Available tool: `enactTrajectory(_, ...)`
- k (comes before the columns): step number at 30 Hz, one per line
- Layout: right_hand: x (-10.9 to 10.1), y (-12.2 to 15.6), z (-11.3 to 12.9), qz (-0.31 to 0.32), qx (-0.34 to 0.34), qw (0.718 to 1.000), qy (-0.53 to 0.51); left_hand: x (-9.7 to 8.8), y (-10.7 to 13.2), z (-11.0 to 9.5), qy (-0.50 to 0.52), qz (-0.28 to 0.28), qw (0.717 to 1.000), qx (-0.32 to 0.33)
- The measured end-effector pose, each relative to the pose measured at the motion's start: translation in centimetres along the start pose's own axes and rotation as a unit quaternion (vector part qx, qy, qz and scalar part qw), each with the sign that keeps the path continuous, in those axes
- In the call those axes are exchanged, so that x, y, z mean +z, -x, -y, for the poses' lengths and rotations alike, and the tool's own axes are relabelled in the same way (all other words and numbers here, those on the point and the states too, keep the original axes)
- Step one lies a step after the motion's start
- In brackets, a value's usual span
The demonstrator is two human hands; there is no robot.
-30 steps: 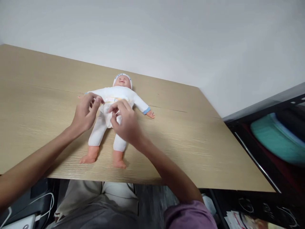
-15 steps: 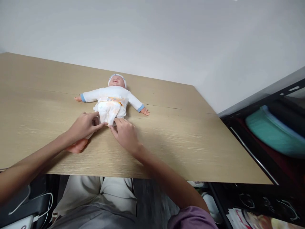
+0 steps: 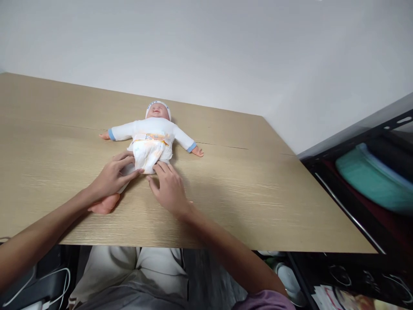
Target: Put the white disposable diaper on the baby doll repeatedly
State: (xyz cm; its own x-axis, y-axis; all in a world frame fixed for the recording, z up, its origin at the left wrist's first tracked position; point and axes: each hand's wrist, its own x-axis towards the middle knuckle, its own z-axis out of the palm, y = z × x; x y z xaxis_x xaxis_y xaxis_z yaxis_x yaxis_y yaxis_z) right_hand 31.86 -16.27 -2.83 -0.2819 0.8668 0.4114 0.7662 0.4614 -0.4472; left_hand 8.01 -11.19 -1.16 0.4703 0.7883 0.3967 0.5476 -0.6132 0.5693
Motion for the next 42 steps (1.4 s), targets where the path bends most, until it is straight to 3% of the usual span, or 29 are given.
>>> enactTrajectory(5,0.3,-0.7,-0.3,-0.020,0.073,0.994,-0.084,-0.2,-0.3,0.1,0.045,0.026,0.998,-0.045)
enactTrajectory(10,0.3,-0.6,-0.6,-0.084,0.155,0.967,-0.182,0.8,-0.1,1.2,0.201,-0.035,0.966,-0.156)
enactTrajectory(13,0.0,-0.2,-0.7,-0.107,0.160,0.968,-0.163,1.4,0.0,1.6,0.267,-0.076,0.941,-0.193)
enactTrajectory(18,-0.4,0.1,-0.7,-0.097,0.145,0.979,-0.101,1.0,0.1,1.3,0.241,-0.057,0.941,-0.231)
enactTrajectory(21,-0.5,-0.1,-0.5,-0.080,0.134,0.985,-0.076,0.5,0.2,1.2,0.225,-0.043,0.945,-0.235)
enactTrajectory(25,-0.4,-0.5,-0.5,-0.070,0.106,0.988,-0.082,-0.1,-0.1,0.9,0.202,0.025,0.957,-0.208)
enactTrajectory(29,-0.5,-0.8,-0.5,-0.066,0.109,0.986,-0.104,-0.6,-0.6,0.4,0.259,0.054,0.939,-0.218)
enactTrajectory(36,-1.1,-0.6,-0.7,-0.068,0.131,0.979,-0.141,-0.5,-0.4,0.3,0.363,0.052,0.892,-0.266)
enactTrajectory(42,-0.4,-0.3,-0.9,-0.103,0.103,0.986,-0.079,0.0,-0.2,-0.2,0.323,0.013,0.915,-0.240)
